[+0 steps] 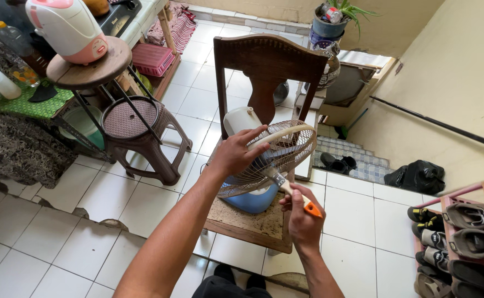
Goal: The person uses a paintbrush to dust a black computer tower and a blue table fan. They clean the top, sides, and front of the computer tower, then move to the fan to dust the grill and base.
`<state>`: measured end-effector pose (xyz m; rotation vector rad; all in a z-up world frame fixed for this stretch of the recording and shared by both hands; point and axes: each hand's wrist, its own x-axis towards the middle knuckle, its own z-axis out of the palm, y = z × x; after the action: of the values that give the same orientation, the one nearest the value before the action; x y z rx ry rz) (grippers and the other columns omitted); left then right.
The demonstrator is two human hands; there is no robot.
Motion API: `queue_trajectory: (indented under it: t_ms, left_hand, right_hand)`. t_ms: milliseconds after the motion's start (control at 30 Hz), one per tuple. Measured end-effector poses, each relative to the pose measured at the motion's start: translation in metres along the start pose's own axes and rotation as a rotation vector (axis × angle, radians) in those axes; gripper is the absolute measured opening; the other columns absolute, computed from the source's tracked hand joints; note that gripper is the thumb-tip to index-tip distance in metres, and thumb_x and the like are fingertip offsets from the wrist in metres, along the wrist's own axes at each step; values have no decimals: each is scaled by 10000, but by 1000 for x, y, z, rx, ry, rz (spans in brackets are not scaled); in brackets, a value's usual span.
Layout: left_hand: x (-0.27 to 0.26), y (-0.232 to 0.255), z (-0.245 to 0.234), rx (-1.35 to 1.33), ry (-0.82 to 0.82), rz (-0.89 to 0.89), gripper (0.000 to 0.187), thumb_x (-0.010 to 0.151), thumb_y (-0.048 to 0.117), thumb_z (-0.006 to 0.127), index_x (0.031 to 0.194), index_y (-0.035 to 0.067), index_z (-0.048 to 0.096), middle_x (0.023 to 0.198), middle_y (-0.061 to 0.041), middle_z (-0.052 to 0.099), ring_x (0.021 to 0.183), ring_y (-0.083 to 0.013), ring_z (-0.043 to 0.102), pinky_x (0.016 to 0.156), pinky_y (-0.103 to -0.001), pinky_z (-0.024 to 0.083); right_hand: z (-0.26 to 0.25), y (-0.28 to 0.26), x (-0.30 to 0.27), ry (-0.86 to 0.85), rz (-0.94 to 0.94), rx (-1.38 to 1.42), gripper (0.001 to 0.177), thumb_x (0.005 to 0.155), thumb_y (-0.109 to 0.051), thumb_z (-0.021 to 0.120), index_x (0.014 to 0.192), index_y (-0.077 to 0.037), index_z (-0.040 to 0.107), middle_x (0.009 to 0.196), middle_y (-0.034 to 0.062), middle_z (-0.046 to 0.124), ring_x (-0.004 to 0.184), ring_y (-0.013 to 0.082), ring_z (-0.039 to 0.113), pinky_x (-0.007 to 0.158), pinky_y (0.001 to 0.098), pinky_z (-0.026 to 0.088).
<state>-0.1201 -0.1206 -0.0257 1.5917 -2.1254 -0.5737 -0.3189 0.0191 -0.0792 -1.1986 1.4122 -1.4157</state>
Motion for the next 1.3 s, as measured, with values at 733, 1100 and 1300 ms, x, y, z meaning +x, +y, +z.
queue_trajectory:
  t_ms: [733, 1100, 1300]
  left_hand:
    - [2, -9, 7, -11, -37, 114, 703, 981, 688, 356, 1577, 317, 374, 1439, -141, 572, 1237, -314, 636, 951, -498, 575]
    - [5, -10, 3, -176, -175, 61, 834, 873, 752, 472, 1592, 350, 348, 1524, -166, 495, 1296, -374, 582, 1045, -544, 501]
    - [-3, 2, 4, -236, -136, 80, 810, 906, 698, 493, 1596, 304, 337, 1518, -169, 482, 1273, -364, 610, 1044, -525, 512]
  right_hand:
    - [42, -16, -46, 164, -30, -70, 312, 1037, -220, 509, 1193, -34, 705, 834, 83, 753, 742, 120, 715, 638, 269, 594]
    - [59, 1, -67, 162, 37, -81, 309, 1009, -215, 513, 1143, -32, 723, 741, 75, 744, 660, 134, 705, 592, 276, 581]
    - [61, -12, -62, 221, 53, -154, 324, 1001, -229, 508, 1127, -23, 723, 741, 86, 743, 664, 135, 708, 589, 281, 576]
